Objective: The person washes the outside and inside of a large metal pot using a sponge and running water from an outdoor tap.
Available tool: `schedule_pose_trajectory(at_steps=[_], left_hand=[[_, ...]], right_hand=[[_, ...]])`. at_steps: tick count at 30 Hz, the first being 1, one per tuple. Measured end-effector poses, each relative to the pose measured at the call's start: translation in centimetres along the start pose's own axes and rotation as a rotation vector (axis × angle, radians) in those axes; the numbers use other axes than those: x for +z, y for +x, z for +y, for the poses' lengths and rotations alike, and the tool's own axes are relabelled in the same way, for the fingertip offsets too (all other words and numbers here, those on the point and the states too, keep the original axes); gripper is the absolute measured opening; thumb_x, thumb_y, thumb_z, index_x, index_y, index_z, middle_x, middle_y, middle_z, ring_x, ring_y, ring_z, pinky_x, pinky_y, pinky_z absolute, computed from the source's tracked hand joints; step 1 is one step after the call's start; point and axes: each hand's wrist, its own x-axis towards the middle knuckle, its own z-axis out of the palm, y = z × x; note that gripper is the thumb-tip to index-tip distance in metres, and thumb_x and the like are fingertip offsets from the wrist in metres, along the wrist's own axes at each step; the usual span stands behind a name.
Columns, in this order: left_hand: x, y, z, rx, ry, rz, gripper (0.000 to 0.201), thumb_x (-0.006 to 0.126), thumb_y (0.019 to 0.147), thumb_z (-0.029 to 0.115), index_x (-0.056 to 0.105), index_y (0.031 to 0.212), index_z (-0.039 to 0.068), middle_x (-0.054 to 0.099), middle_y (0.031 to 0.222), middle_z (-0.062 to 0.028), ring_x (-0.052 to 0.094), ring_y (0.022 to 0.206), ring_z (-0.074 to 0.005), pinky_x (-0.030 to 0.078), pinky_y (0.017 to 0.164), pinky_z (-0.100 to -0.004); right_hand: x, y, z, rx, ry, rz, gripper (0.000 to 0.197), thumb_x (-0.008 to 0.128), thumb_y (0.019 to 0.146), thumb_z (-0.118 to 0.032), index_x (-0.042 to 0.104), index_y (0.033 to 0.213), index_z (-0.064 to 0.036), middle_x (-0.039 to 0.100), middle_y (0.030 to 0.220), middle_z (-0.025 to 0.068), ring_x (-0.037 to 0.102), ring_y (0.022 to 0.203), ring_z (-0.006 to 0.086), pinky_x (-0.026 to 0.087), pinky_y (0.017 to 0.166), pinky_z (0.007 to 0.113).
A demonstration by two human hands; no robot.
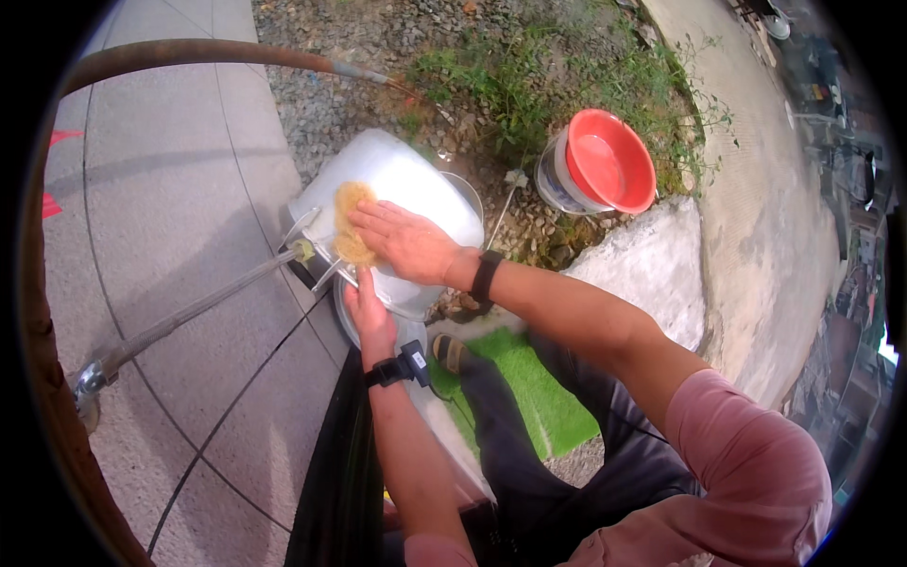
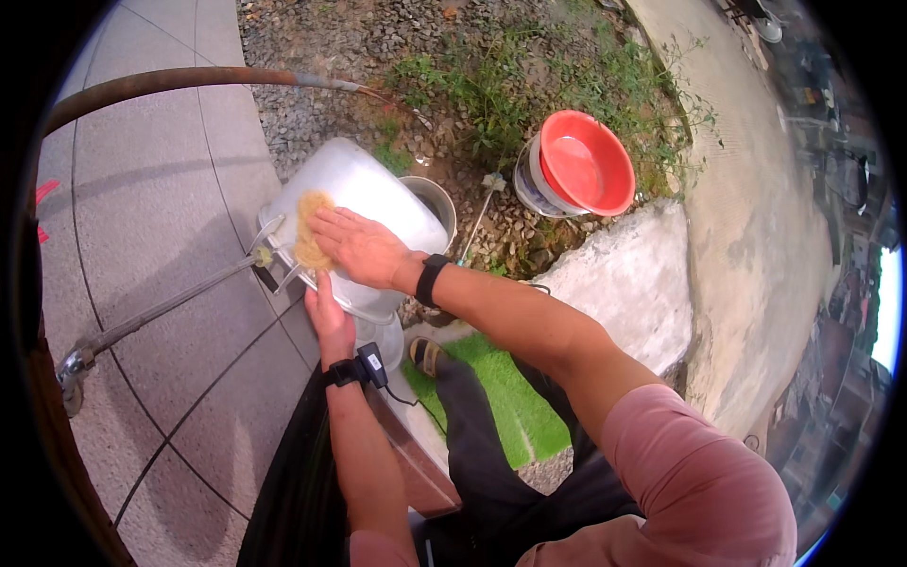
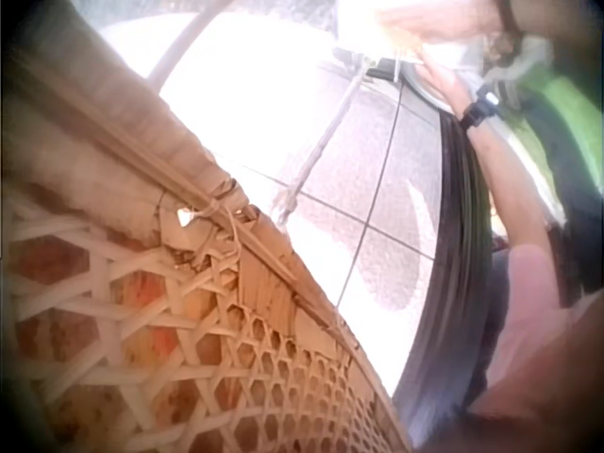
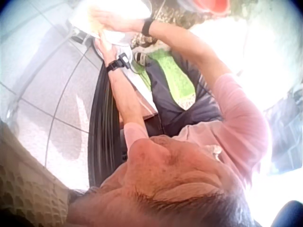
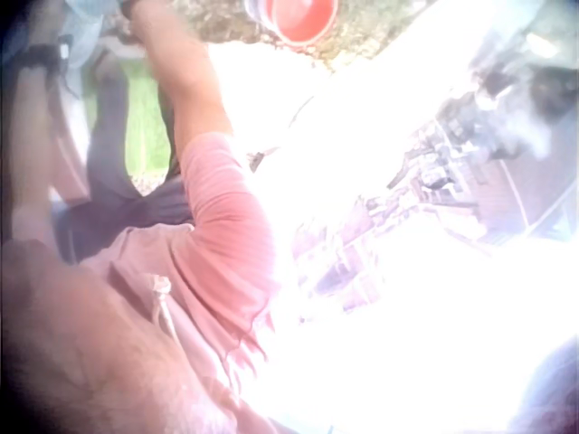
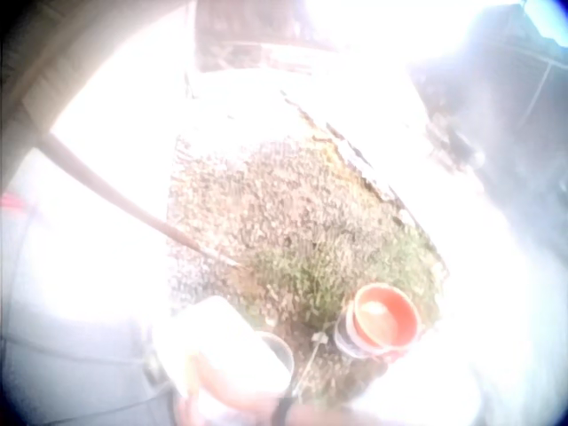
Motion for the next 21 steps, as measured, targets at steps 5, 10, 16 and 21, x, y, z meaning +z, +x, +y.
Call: schedule_pose_trajectory(at_steps=[5,10,16,21], left_hand=[[0.6,-0.8,0.1,-0.023,-0.042,-0.018,0.029,0.053,0.098,0.027,0.057,0.108,0.000,0.060,0.099,-0.0059,0.056,0.085,-0.0120,0.047,0.075,-0.0286],[-0.5,-0.8,0.6,-0.003,-0.120,0.085,0.032,0.055,0.097,0.028,0.057,0.110,-0.001,0.062,0.101,-0.0089,0.060,0.085,-0.0167,0.050,0.075,-0.0309],[-0.6,0.1,1.3,-0.073,-0.114,0.288,0.041,0.057,0.095,0.030,0.051,0.117,-0.004,0.060,0.110,-0.0145,0.062,0.095,-0.0242,0.053,0.083,-0.0375],[1.0,1.5,2.3,-0.101,-0.122,0.289,0.049,0.057,0.094,0.029,0.044,0.127,-0.005,0.057,0.119,-0.0177,0.061,0.102,-0.0284,0.053,0.085,-0.0413]], right_hand=[[-0.3,3.5,1.9,0.168,0.131,-0.136,0.017,0.052,0.080,-0.010,0.060,0.092,0.0000,0.059,0.099,0.0118,0.055,0.106,0.0290,0.045,0.090,0.038],[-2.2,0.4,5.4,0.473,-0.014,-0.037,0.021,0.050,0.080,-0.006,0.057,0.098,0.0005,0.057,0.105,0.0178,0.052,0.110,0.0361,0.044,0.095,0.040],[-0.8,-5.5,-1.4,0.206,-0.202,-0.097,0.045,0.048,0.084,-0.010,0.050,0.127,0.0018,0.039,0.140,0.0248,0.029,0.136,0.0411,0.026,0.113,0.044],[0.3,1.6,2.2,0.287,-0.173,0.022,0.043,0.051,0.083,-0.012,0.052,0.123,0.0034,0.043,0.138,0.0211,0.034,0.134,0.0358,0.029,0.111,0.043]])
